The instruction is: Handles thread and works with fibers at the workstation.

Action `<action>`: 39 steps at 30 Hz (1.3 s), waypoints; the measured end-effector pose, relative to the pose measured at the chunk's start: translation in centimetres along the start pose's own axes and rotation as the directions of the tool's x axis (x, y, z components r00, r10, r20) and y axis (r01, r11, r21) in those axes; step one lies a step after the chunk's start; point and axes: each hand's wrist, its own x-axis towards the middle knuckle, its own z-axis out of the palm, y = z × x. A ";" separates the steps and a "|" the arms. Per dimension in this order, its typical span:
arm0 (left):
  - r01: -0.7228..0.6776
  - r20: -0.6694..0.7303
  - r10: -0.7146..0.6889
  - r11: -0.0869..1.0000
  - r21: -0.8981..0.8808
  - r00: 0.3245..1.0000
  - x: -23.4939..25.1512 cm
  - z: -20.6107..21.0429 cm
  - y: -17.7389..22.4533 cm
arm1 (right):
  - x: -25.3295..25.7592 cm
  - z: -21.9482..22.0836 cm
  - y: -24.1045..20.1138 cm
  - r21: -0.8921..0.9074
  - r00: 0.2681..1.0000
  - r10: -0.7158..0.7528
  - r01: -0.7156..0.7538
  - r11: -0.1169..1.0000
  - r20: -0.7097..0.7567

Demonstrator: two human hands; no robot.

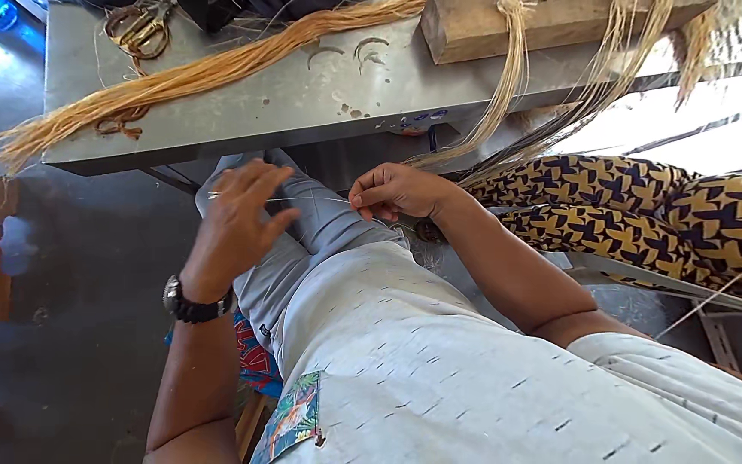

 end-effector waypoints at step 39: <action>0.090 -0.244 -0.200 0.914 -0.396 0.949 1.7 8.8 4.3 | 1.5 3.1 0.1 0.317 0.950 0.019 0.085 0.945 -0.310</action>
